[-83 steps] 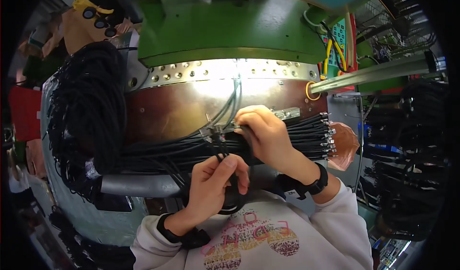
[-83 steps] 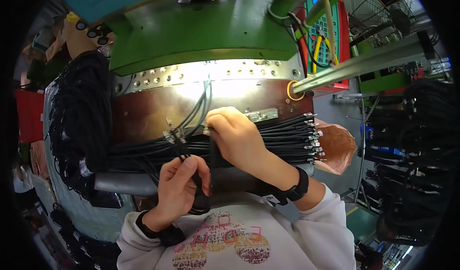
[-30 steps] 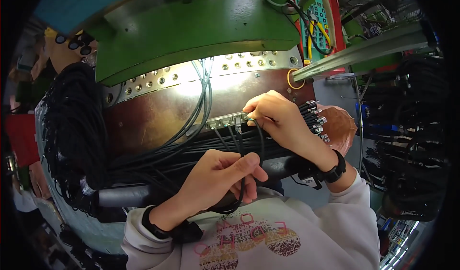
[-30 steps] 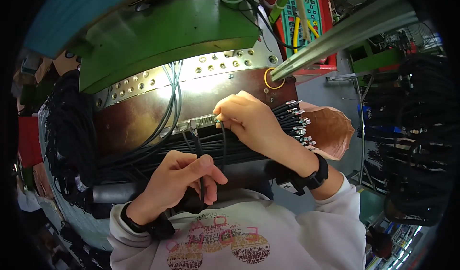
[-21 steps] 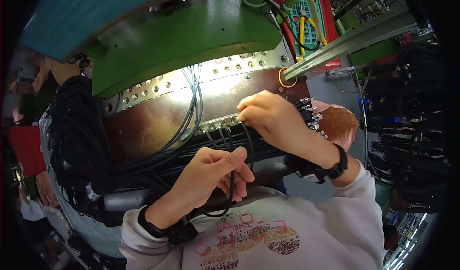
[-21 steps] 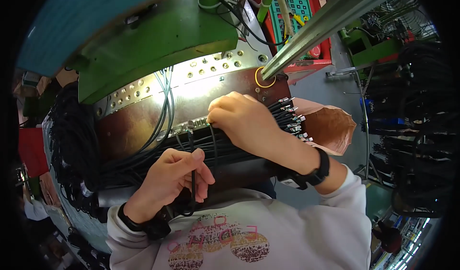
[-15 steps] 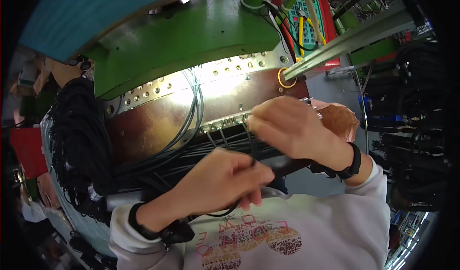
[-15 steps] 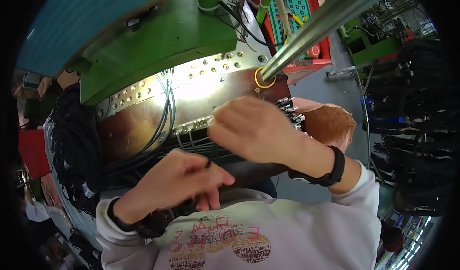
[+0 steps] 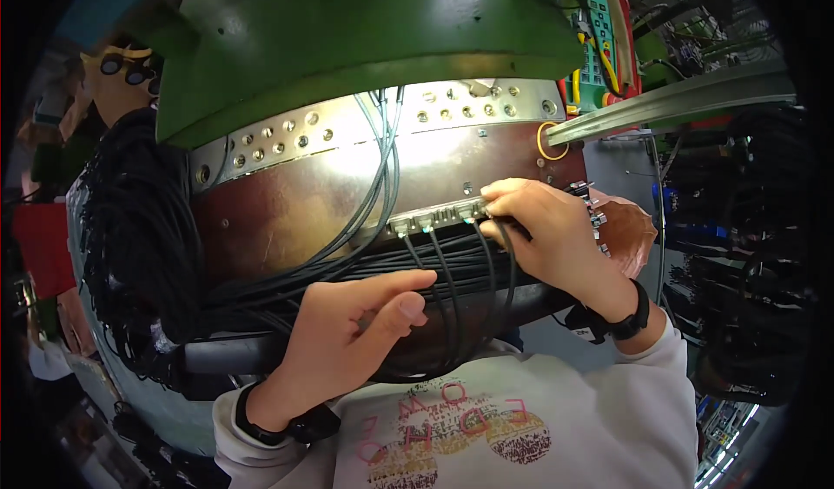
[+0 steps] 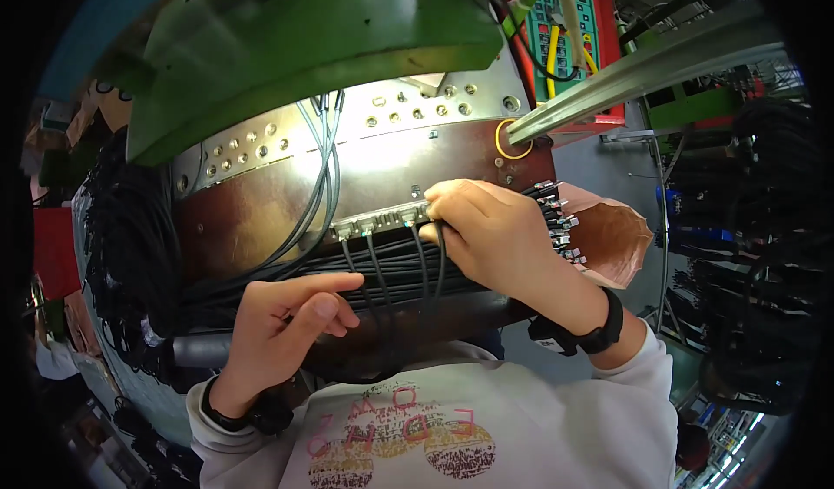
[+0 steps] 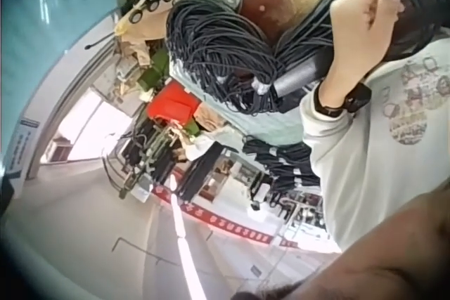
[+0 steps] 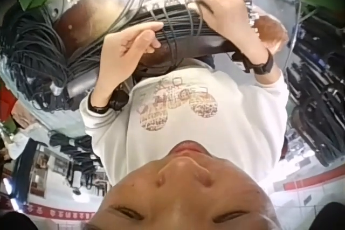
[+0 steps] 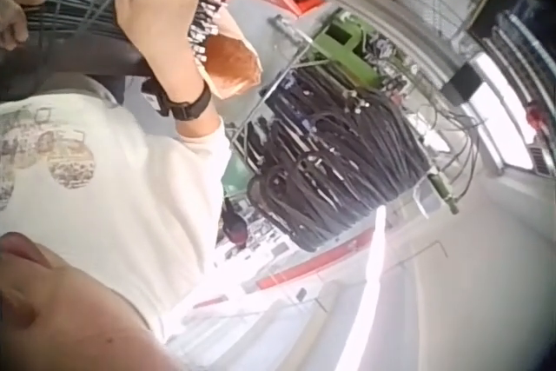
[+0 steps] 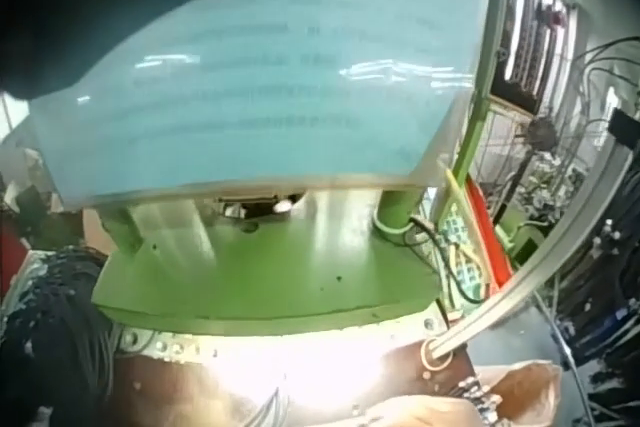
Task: The person picks up cables, inserts the ends into a metal fixture, and presses a lever to process them. They then remove the cables, place them into a holder, and repeat the process with another set.
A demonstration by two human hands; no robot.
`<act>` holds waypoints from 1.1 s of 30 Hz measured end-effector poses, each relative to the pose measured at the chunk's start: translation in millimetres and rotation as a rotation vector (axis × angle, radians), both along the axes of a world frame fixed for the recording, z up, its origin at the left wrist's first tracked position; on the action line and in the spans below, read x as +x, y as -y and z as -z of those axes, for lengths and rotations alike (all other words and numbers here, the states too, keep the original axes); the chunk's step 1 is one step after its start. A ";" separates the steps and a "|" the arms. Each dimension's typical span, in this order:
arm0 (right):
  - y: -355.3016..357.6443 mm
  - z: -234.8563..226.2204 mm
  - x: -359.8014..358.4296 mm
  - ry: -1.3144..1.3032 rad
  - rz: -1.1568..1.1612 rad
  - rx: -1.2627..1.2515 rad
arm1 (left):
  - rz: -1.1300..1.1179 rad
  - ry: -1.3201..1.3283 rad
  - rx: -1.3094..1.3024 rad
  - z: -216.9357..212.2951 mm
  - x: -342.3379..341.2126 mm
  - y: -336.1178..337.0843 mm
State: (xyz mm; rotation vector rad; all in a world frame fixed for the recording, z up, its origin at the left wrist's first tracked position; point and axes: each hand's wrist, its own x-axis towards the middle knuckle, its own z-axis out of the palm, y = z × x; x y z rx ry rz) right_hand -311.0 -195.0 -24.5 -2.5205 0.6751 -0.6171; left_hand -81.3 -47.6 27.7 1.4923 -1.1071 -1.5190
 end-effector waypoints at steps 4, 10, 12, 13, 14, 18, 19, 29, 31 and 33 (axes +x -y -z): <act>1.2 -3.2 10.1 0.008 -0.005 -0.108 | -0.054 -0.035 -0.007 3.5 2.3 4.7; -0.9 1.2 17.3 0.034 -0.062 -0.134 | -0.090 -0.048 -0.058 13.7 18.7 9.7; -1.5 8.3 18.7 0.112 -0.035 -0.101 | -0.095 0.065 -0.108 14.4 34.5 22.6; -1.9 12.5 20.2 0.092 -0.018 -0.050 | -0.140 0.055 -0.149 15.3 42.4 33.2; -3.0 15.9 21.1 0.118 -0.018 -0.048 | -0.207 0.145 -0.116 17.0 50.7 48.3; 0.1 2.8 20.0 0.023 -0.076 0.016 | -0.437 -0.111 -0.124 32.4 59.5 117.6; 5.5 -6.8 18.6 -0.013 -0.106 0.132 | -0.502 -0.343 -0.090 38.2 55.0 133.0; 155.3 6.0 113.7 0.045 0.199 0.196 | -0.190 -0.744 -0.048 66.3 30.8 129.0; 170.3 25.6 138.0 -0.119 0.233 0.089 | -0.176 -0.711 -0.054 59.9 31.4 133.3; 172.9 26.8 150.0 -0.223 0.256 0.020 | -0.188 -0.602 -0.099 46.3 30.4 139.2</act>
